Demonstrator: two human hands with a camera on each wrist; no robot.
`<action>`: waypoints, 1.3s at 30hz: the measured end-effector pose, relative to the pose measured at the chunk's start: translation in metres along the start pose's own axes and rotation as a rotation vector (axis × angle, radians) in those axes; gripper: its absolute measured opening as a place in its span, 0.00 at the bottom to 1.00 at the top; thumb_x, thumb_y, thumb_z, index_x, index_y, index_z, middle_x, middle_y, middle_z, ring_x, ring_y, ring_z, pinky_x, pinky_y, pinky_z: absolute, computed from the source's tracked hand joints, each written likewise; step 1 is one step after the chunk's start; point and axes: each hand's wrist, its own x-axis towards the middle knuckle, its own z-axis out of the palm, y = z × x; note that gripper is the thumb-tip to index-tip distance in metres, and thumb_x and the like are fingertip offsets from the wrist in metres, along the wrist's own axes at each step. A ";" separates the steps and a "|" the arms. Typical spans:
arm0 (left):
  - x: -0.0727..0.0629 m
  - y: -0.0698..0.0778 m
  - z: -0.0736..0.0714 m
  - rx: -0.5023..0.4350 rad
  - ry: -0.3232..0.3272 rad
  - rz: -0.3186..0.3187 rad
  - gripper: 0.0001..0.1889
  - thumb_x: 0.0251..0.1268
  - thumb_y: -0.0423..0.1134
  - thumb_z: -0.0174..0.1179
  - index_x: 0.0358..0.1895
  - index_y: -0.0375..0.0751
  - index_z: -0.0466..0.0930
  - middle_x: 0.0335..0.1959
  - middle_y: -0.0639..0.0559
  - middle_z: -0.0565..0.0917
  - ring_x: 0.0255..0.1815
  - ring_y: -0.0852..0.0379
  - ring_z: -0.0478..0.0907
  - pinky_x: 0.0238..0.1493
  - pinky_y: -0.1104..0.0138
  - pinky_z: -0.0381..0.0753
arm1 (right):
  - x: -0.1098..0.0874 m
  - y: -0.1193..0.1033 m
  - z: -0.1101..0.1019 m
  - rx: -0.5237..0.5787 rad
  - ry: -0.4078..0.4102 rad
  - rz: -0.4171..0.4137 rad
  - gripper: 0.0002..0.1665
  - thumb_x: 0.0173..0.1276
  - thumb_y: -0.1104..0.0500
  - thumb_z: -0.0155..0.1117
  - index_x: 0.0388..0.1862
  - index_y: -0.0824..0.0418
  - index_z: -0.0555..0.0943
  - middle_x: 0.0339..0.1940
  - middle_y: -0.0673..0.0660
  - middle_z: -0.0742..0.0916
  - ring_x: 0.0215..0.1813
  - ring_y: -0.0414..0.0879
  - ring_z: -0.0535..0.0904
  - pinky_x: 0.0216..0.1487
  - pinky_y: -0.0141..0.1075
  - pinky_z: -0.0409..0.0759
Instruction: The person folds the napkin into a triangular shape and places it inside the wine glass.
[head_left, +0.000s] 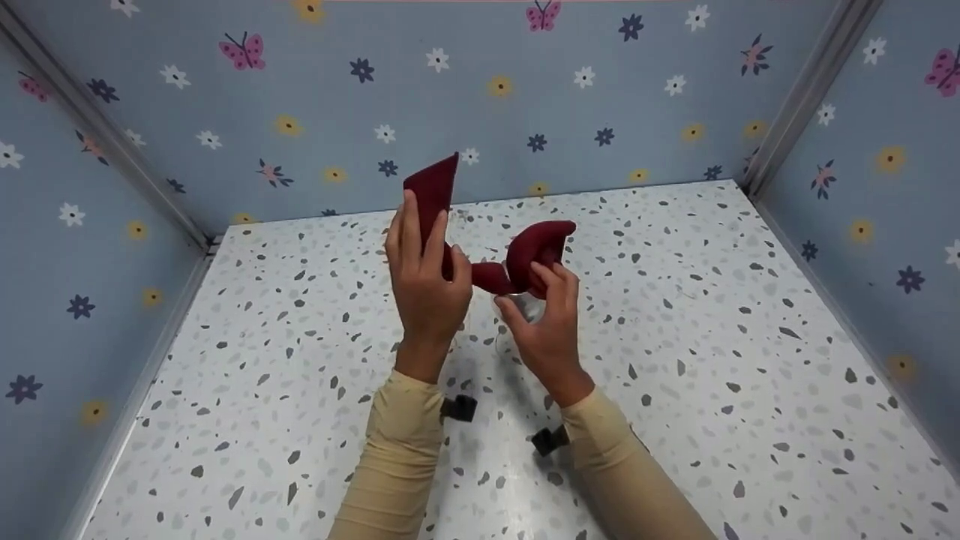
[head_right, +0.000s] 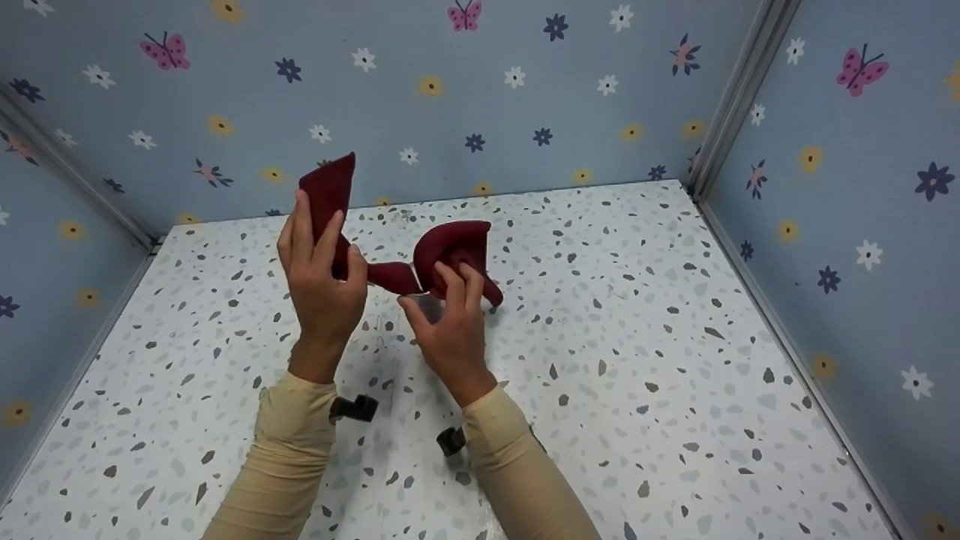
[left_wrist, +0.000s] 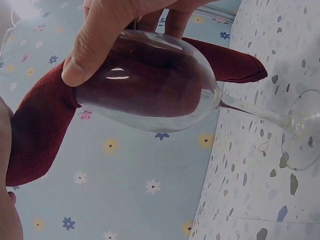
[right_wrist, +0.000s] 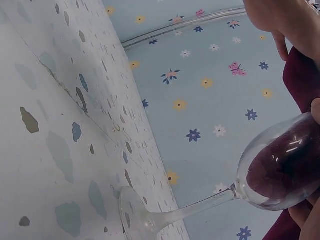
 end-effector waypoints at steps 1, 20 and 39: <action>-0.001 -0.001 0.000 -0.008 -0.001 -0.001 0.21 0.67 0.34 0.58 0.62 0.35 0.80 0.76 0.40 0.63 0.74 0.41 0.60 0.72 0.52 0.63 | 0.000 0.000 0.000 0.001 0.002 0.001 0.37 0.64 0.52 0.75 0.65 0.67 0.71 0.62 0.65 0.72 0.59 0.51 0.74 0.58 0.41 0.78; -0.017 -0.012 0.005 -0.076 0.023 -0.055 0.25 0.62 0.28 0.62 0.64 0.38 0.79 0.74 0.43 0.67 0.76 0.42 0.59 0.72 0.48 0.61 | 0.000 0.000 0.000 -0.030 0.004 -0.001 0.36 0.63 0.54 0.75 0.65 0.67 0.72 0.62 0.66 0.72 0.60 0.52 0.74 0.58 0.41 0.78; -0.026 -0.018 0.007 -0.077 -0.018 -0.103 0.11 0.67 0.33 0.57 0.47 0.36 0.87 0.71 0.41 0.71 0.76 0.44 0.60 0.73 0.47 0.57 | 0.000 0.001 0.000 -0.026 0.005 -0.003 0.36 0.63 0.55 0.76 0.65 0.66 0.72 0.62 0.66 0.72 0.59 0.51 0.75 0.57 0.41 0.79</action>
